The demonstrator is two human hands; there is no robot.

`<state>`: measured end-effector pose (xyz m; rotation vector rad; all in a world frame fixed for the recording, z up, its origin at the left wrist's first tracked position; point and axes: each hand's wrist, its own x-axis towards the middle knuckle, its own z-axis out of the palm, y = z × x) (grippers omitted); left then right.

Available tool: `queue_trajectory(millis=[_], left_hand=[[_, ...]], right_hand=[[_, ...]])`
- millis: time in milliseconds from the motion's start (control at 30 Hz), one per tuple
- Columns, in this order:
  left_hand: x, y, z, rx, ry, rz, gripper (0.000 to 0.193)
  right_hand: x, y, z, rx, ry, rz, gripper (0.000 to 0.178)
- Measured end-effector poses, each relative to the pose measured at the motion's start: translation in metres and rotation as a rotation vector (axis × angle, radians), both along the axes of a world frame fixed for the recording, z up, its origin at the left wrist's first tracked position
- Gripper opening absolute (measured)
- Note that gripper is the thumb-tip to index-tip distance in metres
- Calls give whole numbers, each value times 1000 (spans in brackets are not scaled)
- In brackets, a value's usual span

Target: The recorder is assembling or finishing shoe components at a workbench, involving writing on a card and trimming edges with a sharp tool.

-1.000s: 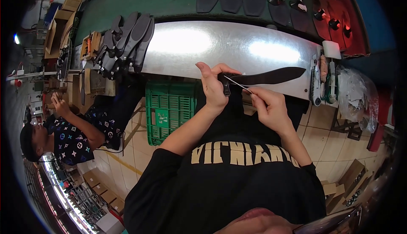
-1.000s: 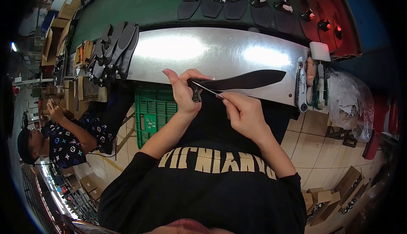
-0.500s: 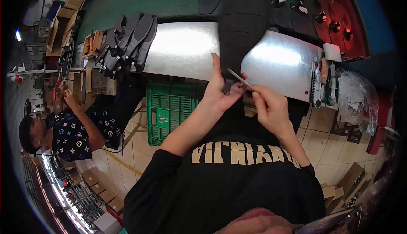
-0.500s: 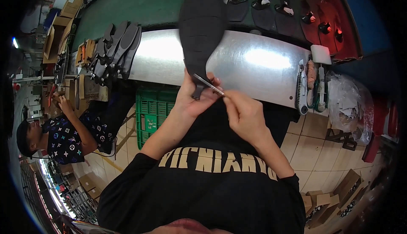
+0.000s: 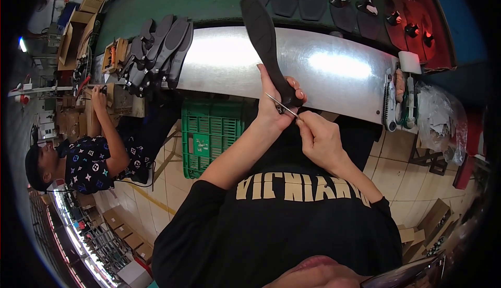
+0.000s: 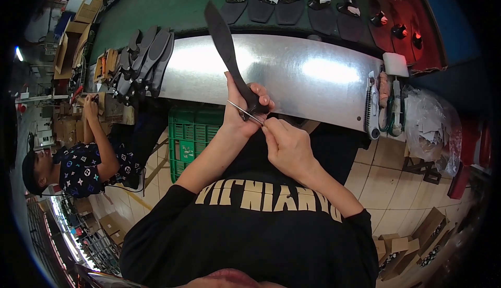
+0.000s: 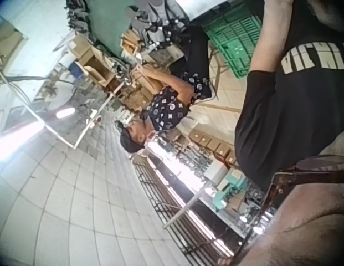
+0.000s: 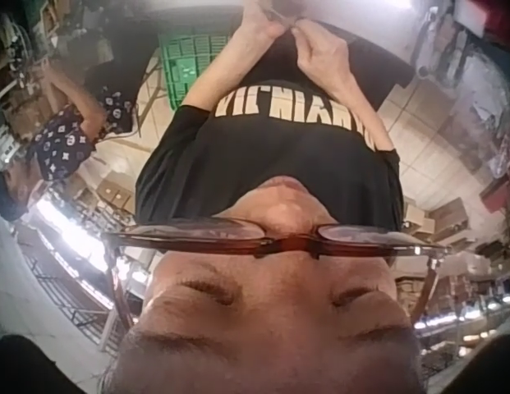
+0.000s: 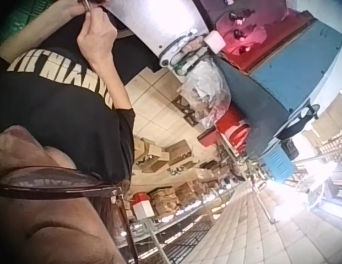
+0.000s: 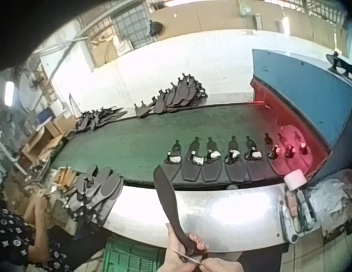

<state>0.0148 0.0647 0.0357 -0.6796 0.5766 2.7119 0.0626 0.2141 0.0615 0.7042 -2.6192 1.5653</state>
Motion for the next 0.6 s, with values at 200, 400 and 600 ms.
queue_trajectory(millis=[200,400,600], left_hand=[[-13,-27,17,-178,38,19,70],[-27,-119,50,-648,228,184,18],[-43,-293,118,-1094,242,467,13]], right_hand=[[7,-8,4,-63,-9,104,3],[-17,33,-4,-27,-40,-65,8],[-20,46,-7,-75,-131,-113,16]])
